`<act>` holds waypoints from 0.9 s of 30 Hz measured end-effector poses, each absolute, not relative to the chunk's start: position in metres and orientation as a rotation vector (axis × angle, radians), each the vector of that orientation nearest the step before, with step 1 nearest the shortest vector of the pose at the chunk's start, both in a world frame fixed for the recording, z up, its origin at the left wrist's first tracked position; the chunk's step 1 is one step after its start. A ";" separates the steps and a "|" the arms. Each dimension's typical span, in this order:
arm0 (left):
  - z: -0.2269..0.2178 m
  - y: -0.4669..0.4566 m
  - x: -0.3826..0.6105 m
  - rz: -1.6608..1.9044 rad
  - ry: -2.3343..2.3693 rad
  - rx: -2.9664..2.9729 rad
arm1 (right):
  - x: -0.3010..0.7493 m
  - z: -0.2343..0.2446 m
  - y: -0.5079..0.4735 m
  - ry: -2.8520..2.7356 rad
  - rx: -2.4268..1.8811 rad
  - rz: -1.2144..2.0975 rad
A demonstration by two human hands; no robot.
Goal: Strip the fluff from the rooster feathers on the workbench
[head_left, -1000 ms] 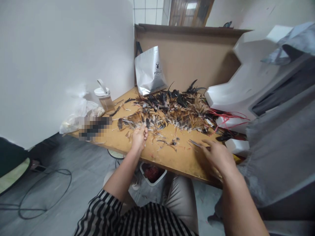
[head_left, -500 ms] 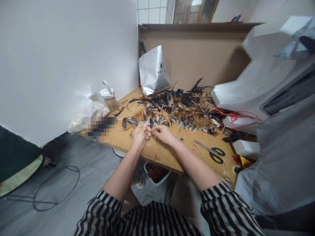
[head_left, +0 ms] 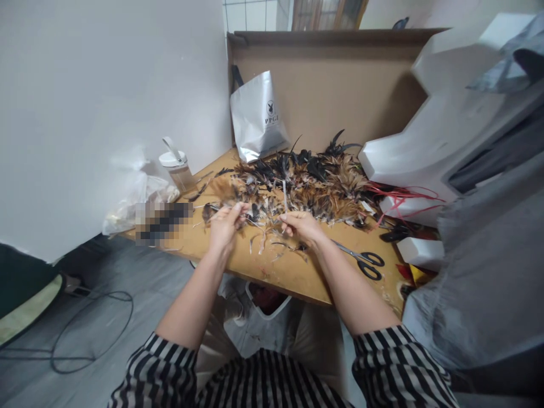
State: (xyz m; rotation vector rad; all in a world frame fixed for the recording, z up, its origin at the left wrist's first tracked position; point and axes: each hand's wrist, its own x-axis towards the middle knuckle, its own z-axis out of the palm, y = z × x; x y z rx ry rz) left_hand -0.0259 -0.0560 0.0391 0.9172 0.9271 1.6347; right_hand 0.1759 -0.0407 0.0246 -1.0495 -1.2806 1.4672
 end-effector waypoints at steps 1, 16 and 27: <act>0.042 -0.053 -0.017 1.546 0.848 0.902 | 0.175 0.025 -0.042 -1.286 -1.048 1.457; 0.002 -0.028 0.037 1.173 0.536 0.871 | 0.173 0.023 -0.051 -1.437 -1.220 1.298; -0.007 -0.030 0.037 1.196 0.684 0.979 | 0.175 0.020 -0.036 -1.066 -1.026 1.316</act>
